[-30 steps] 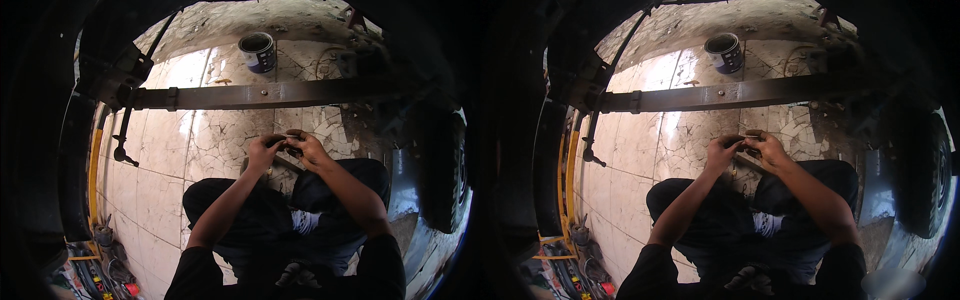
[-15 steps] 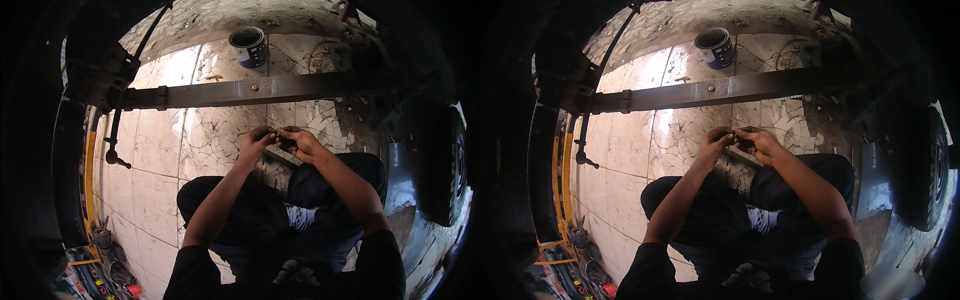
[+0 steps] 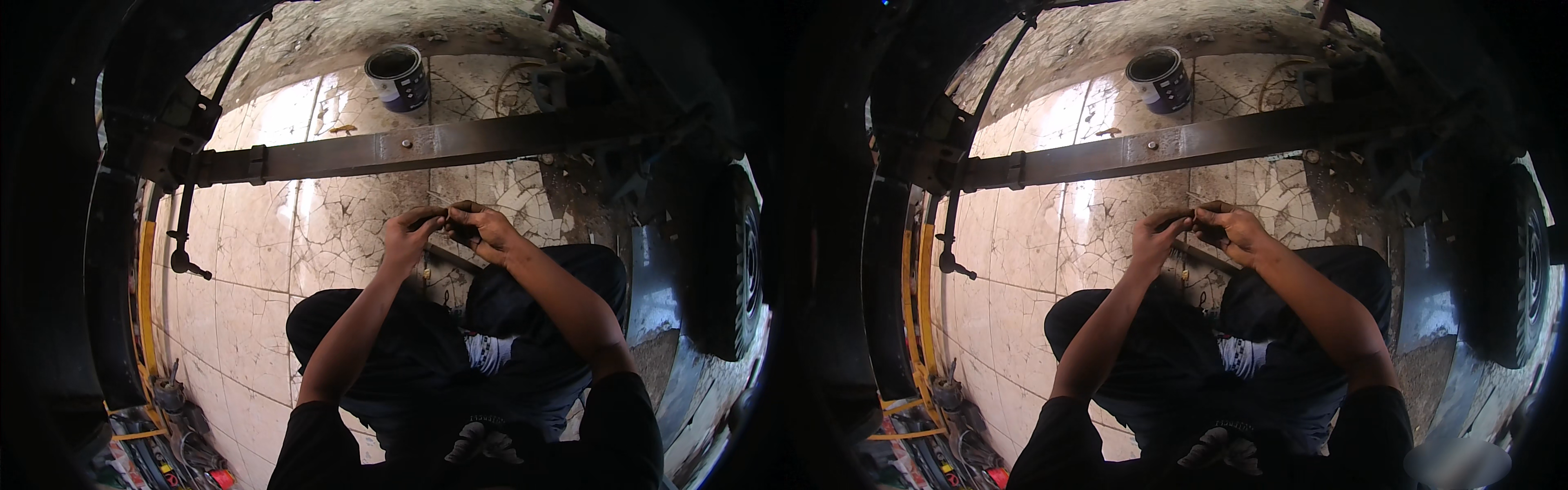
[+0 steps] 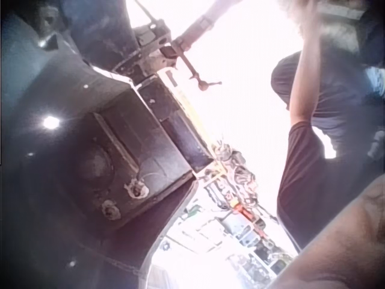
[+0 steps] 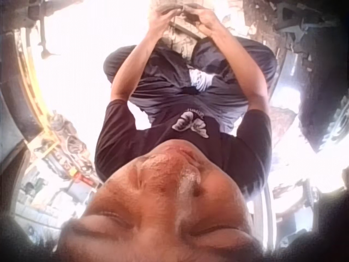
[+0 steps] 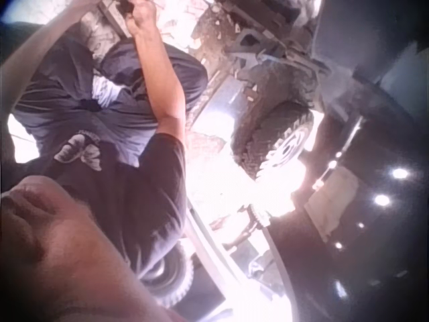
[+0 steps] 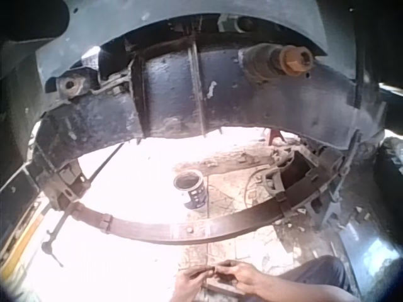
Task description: The person sits on the floor beneath a vehicle and uses a wire brush to scrub a metal beam on the undercarriage. They repeatedly dip the brush into a can of liquid and scrub the same section of the beam.
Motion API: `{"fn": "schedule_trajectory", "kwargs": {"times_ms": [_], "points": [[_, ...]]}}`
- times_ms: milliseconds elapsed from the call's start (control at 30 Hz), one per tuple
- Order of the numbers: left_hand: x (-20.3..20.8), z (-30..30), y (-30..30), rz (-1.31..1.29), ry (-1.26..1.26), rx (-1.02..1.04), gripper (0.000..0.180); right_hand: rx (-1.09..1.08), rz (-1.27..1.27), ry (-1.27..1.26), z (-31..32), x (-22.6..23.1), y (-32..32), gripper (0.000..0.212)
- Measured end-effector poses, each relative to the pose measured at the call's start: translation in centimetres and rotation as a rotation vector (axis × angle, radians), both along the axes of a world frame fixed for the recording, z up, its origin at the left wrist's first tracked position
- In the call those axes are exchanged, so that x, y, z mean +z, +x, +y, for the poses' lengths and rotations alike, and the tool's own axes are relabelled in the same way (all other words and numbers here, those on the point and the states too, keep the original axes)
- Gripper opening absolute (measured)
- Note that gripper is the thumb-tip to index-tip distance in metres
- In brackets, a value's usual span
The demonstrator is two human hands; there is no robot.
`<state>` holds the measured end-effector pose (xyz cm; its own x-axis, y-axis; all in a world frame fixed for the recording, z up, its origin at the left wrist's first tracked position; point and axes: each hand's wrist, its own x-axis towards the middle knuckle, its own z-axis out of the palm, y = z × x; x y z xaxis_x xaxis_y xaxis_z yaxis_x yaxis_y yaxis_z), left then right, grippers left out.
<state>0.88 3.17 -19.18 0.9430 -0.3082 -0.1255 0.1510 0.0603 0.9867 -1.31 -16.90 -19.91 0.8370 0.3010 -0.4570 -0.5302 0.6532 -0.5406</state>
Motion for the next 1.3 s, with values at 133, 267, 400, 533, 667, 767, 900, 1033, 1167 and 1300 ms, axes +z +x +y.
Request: {"fn": "schedule_trajectory", "kwargs": {"times_ms": [133, 267, 400, 533, 667, 767, 900, 1033, 1167, 1300], "points": [[0.9, 0.2, 0.1, -0.125, 0.082, -0.033, 0.023, -0.033, 0.012, 0.027, 0.3, 0.6, -0.3, 0.020], [1.4, 0.1, -0.1, -0.198, 0.122, -0.035, 0.025, -0.056, 0.025, 0.056, 0.4, 0.7, -0.4, 0.022], [1.8, 0.1, -0.3, -0.164, 0.122, -0.056, 0.026, -0.028, 0.028, 0.058, 0.3, 0.9, -0.6, 0.024], [1.3, 0.2, -0.2, -0.207, 0.110, -0.053, 0.027, -0.006, 0.063, -0.040, 0.5, 1.6, -0.8, 0.026], [1.3, 0.5, 0.3, -0.065, 0.053, -0.049, 0.027, 0.049, -0.050, -0.205, 0.2, 1.5, -0.5, 0.030], [1.4, 1.2, 0.6, 0.089, -0.011, -0.075, 0.024, 0.180, -0.181, -0.345, -1.0, 1.9, 0.7, 0.031], [1.4, 1.4, 0.6, 0.068, -0.107, -0.082, 0.022, 0.177, -0.455, -0.533, -0.9, 4.0, 0.8, 0.027], [1.8, 1.4, 0.2, -0.012, -0.082, -0.037, 0.019, 0.099, -0.569, -0.794, -0.6, 4.5, -0.1, 0.019], [3.3, 1.6, 1.0, -0.133, -0.092, 0.262, 0.016, -0.237, -0.629, -0.823, -1.1, 5.4, 0.3, 0.012], [4.5, 5.1, 3.2, -0.111, -0.088, 0.569, 0.026, -0.365, -0.869, -1.187, 1.6, 9.7, 3.4, 0.011]]}}
